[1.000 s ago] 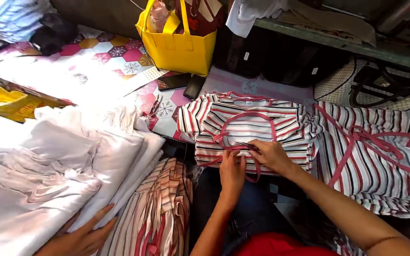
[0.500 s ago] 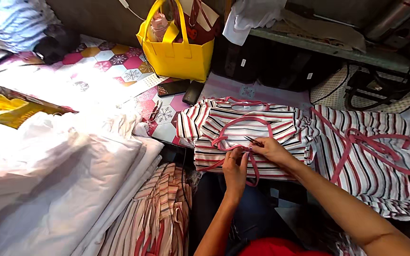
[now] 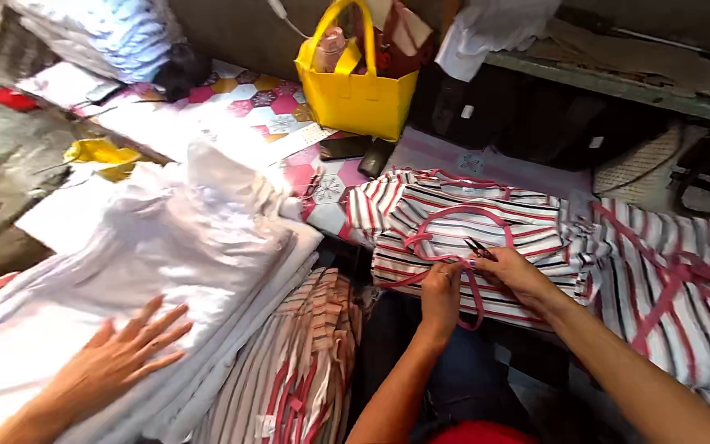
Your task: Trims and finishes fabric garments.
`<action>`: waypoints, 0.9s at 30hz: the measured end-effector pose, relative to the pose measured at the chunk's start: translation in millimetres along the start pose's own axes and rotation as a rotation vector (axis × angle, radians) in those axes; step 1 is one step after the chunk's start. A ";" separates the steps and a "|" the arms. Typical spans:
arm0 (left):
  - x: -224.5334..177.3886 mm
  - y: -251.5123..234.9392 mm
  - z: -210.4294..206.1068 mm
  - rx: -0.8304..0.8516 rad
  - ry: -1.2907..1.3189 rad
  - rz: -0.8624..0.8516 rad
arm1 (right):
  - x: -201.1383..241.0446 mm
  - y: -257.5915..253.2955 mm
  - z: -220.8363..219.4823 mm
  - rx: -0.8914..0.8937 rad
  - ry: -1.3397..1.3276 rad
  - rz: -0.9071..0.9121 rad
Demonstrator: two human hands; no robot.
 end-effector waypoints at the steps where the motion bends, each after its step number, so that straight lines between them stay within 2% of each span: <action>1: -2.3 -0.3 1.3 0.006 -0.032 -0.019 | -2.3 -0.1 0.1 -0.008 -0.002 0.005; 8: -5.0 4.3 5.7 0.080 -0.024 0.076 | -0.3 4.9 -5.2 -0.032 -0.013 0.007; 13: -8.3 1.5 14.3 0.208 0.119 0.468 | 15.2 12.2 15.2 0.035 0.078 -0.014; 16: -4.9 4.8 14.8 0.198 0.200 0.586 | 22.1 22.3 30.6 0.134 0.184 0.004; 20: -1.2 5.1 13.6 0.175 0.258 0.611 | 15.0 22.8 26.8 0.232 0.336 0.056; 27: 2.7 5.8 12.0 0.158 0.307 0.607 | 4.6 6.9 13.2 0.232 0.399 0.048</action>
Point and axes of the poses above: each hand's wrist, its own y-axis away from the middle knuckle, its own z-axis out of the back of the hand, x = y × z, the point moved 2 cm from there along -y, towards the middle knuckle, and after that the axes turned 13 degrees about -x, right-handed, at the moved point
